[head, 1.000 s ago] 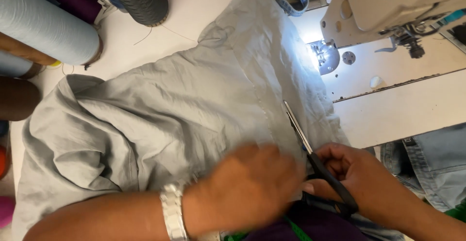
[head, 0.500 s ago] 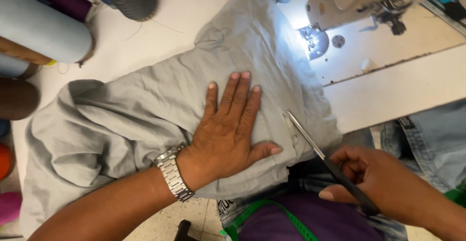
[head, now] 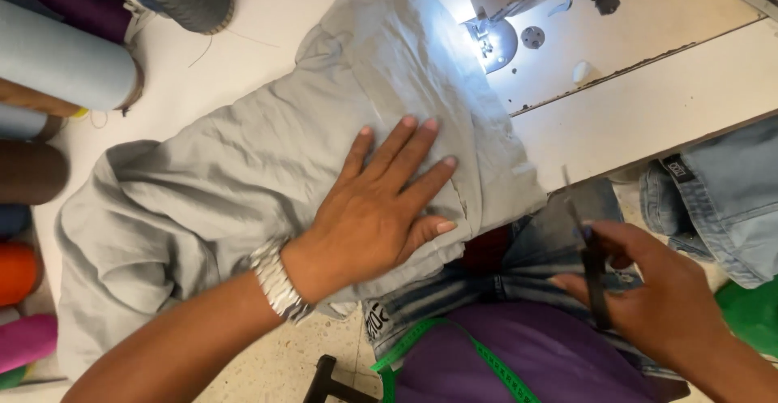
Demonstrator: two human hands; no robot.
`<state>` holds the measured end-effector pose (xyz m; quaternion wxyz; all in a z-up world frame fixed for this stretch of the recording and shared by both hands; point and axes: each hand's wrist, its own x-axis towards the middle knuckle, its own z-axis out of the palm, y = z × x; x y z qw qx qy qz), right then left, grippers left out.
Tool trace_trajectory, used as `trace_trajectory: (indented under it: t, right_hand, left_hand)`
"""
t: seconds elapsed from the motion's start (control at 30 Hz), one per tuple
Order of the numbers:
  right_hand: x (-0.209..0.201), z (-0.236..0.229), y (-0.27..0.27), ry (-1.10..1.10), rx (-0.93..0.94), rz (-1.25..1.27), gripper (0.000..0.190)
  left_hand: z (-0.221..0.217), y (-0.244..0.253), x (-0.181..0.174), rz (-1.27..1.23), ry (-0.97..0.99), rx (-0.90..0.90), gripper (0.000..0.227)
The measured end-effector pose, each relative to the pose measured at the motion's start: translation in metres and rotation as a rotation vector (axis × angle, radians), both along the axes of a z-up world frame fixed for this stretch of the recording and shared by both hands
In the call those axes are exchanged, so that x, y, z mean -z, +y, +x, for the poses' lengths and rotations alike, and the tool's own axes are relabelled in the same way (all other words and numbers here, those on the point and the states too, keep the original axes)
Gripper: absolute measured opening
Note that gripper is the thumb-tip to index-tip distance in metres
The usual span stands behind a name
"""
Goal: Measuring a piece of fabric with a tape measure and then cutting it along a line with scissors at a sewing workstation.
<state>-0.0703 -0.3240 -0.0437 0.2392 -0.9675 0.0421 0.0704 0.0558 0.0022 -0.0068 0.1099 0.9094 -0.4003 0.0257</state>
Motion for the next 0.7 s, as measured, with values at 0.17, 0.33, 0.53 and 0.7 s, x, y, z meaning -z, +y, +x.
trace_trajectory:
  t: [0.17,0.33,0.53,0.7]
  right_hand:
    - [0.005,0.005,0.017,-0.461,-0.228,0.153,0.084]
    - [-0.013,0.046,0.034,-0.736,-0.457,0.138,0.080]
    - [-0.021,0.107,0.034,-0.667,-0.668,-0.047,0.071]
    - [-0.023,0.121,0.018,-0.537,-0.651,-0.149,0.078]
  left_hand:
    - [0.048,0.007,-0.005,0.239,0.225,-0.111,0.081]
    - [0.085,0.036,-0.002,0.119,0.118,-0.242,0.081]
    - [0.060,0.031,-0.011,-0.183,-0.390,-0.004,0.018]
    - [0.013,-0.002,-0.024,-0.258,-0.244,0.245,0.011]
